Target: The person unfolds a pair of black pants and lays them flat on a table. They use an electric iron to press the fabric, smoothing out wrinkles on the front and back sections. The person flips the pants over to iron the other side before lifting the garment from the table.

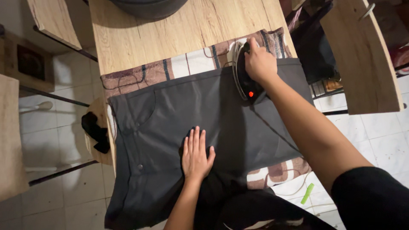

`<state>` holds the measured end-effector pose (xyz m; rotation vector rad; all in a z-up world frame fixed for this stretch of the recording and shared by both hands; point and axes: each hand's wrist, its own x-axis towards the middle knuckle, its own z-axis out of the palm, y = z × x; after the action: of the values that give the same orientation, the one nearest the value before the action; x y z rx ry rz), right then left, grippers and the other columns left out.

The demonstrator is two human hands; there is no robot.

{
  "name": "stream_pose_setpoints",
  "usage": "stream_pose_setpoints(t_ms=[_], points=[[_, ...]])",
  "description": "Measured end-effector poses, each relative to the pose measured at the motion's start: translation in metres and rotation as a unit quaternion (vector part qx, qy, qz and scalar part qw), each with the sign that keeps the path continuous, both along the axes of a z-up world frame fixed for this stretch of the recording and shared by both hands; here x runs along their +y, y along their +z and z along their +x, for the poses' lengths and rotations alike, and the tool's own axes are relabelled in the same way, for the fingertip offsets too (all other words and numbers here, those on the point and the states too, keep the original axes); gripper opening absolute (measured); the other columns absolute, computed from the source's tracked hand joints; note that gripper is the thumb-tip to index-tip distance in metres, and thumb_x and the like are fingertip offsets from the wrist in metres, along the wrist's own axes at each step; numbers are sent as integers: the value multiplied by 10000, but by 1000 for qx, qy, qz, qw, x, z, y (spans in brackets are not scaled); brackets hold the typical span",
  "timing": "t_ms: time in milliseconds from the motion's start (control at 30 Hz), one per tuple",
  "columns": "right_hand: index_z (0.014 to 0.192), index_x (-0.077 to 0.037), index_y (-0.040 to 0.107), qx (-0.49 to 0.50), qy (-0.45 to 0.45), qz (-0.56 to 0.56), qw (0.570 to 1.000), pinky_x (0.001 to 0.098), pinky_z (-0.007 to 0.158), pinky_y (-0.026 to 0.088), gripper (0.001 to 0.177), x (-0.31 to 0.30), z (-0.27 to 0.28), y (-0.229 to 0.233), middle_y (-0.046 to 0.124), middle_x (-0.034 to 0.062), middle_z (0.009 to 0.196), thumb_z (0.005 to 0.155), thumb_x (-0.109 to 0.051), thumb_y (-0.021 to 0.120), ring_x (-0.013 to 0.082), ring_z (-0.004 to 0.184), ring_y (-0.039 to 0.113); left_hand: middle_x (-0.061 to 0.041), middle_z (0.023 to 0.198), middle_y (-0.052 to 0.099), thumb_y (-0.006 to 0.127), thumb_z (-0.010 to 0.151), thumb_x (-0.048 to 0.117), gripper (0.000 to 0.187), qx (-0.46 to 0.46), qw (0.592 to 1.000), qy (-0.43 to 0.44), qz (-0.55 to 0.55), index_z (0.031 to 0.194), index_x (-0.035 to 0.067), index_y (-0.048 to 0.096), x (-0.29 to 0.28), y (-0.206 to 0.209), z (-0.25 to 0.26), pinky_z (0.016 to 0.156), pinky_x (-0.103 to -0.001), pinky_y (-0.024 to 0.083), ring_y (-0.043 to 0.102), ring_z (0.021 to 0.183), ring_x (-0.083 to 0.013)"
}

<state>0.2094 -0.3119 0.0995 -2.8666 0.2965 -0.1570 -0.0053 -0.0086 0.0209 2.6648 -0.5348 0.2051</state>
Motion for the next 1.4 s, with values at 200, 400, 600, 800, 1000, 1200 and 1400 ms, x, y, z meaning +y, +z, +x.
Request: stream_pose_setpoints(t_ms=[200,400,600,800,1000,1200,1400], points=[[1398,-157,430,2,-3,21,1000,597,747,523,429,0,-17,-1,677,300,1027,1017,-297,567,519,897,675,-182,1606,396,570,948,353,640,-14,1000,-3,2,1486,18,478,1,0,-1,1212,-487,289,376,1487,-335],[1371,-137,442,30,-14,-2,999,599,746,530,406,1,-68,-5,673,291,1018,1041,-341,560,510,886,679,-187,1598,408,575,945,344,631,-23,1000,-2,7,1474,11,488,1,-1,-1,1207,-487,292,379,1481,-337],[1426,-200,436,23,-3,13,1000,590,718,540,448,12,-151,3,667,274,979,1012,-327,554,501,825,680,-187,1589,419,575,952,330,603,-30,1000,6,6,1461,13,504,1,-6,0,1211,-484,296,385,1474,-347],[1447,-211,428,54,-5,13,998,565,670,551,482,27,-225,14,661,247,946,999,-330,557,480,762,685,-182,1595,414,548,974,316,578,-41,999,17,6,1463,11,504,1,-7,-2,1217,-466,291,379,1480,-343],[1456,-231,443,87,-6,20,996,540,659,567,506,42,-270,25,661,222,946,976,-328,571,458,746,694,-175,1605,405,525,990,302,559,-48,998,27,17,1468,11,504,1,-3,-2,1225,-459,278,377,1484,-328],[1468,-224,430,111,-2,21,994,533,659,572,514,45,-268,33,656,219,970,983,-338,556,453,743,698,-176,1598,407,527,987,298,534,-28,999,29,18,1444,21,521,0,-2,-3,1222,-467,279,378,1481,-330],[1454,-215,450,84,10,15,996,549,664,561,484,50,-235,29,655,240,993,996,-340,547,471,742,688,-184,1604,405,526,989,280,532,-24,1000,20,-1,1444,6,525,0,-6,-2,1217,-470,281,372,1491,-333]])
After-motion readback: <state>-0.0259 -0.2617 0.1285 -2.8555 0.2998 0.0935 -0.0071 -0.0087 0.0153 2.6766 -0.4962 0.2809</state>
